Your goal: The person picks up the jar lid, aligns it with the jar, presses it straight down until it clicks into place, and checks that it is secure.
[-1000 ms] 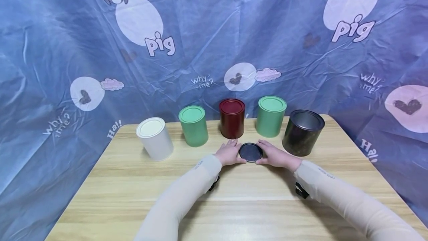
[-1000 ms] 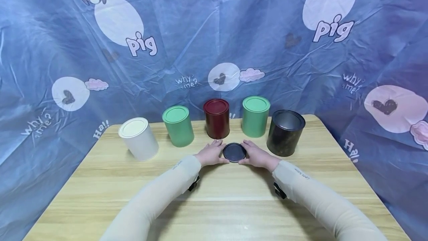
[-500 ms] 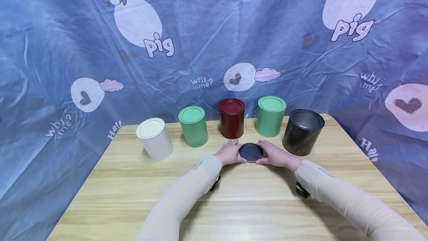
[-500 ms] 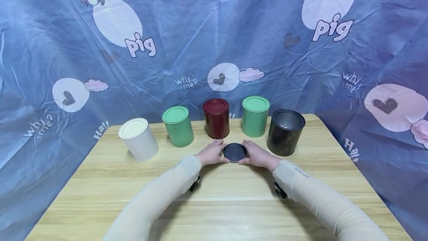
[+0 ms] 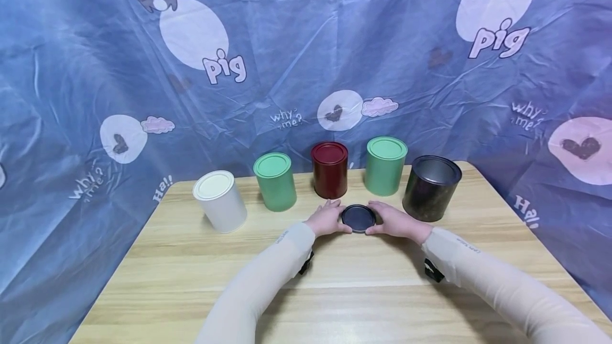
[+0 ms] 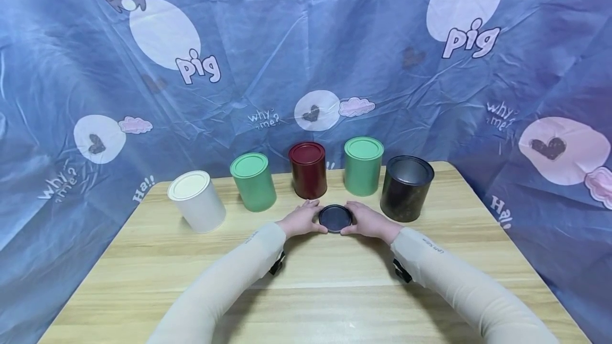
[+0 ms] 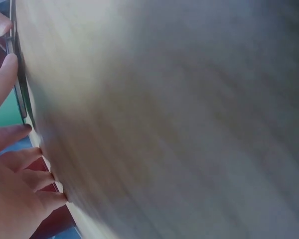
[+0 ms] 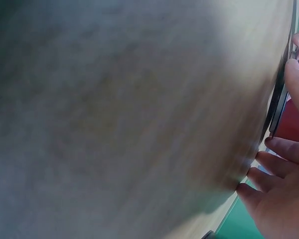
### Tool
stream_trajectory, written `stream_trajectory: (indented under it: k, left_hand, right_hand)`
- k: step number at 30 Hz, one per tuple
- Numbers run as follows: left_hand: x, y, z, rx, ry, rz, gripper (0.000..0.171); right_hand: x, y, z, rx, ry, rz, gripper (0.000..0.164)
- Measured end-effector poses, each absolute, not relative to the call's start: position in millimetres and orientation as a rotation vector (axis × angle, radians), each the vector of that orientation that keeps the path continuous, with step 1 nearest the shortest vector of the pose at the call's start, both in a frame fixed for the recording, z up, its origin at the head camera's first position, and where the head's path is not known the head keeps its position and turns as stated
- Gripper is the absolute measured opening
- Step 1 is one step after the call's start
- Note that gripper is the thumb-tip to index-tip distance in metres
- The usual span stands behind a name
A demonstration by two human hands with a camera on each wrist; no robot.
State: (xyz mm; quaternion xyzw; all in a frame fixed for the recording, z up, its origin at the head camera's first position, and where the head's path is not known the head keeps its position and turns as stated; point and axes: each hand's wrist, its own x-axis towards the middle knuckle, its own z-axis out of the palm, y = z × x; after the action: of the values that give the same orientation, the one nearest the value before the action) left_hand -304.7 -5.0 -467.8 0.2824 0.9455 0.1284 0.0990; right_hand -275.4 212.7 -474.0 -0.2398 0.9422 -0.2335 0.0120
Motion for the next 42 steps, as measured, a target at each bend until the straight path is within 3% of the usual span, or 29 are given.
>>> stream_trajectory:
  k: [12, 22, 42]
  left_hand:
    - [-304, -9, -465, 0.892, 2.791, 0.510, 0.069]
    - [-305, -12, -459, 0.896, 2.764, 0.699, 0.072]
    - [-301, -17, -406, 0.951, 2.717, 1.023, 0.073]
  right_hand:
    - [-273, 215, -467, -0.744, 2.903, -0.835, 0.070]
    - [-272, 219, -453, -0.761, 2.832, -0.998, 0.071]
    - [-259, 225, -397, -0.705, 2.931, -1.126, 0.068]
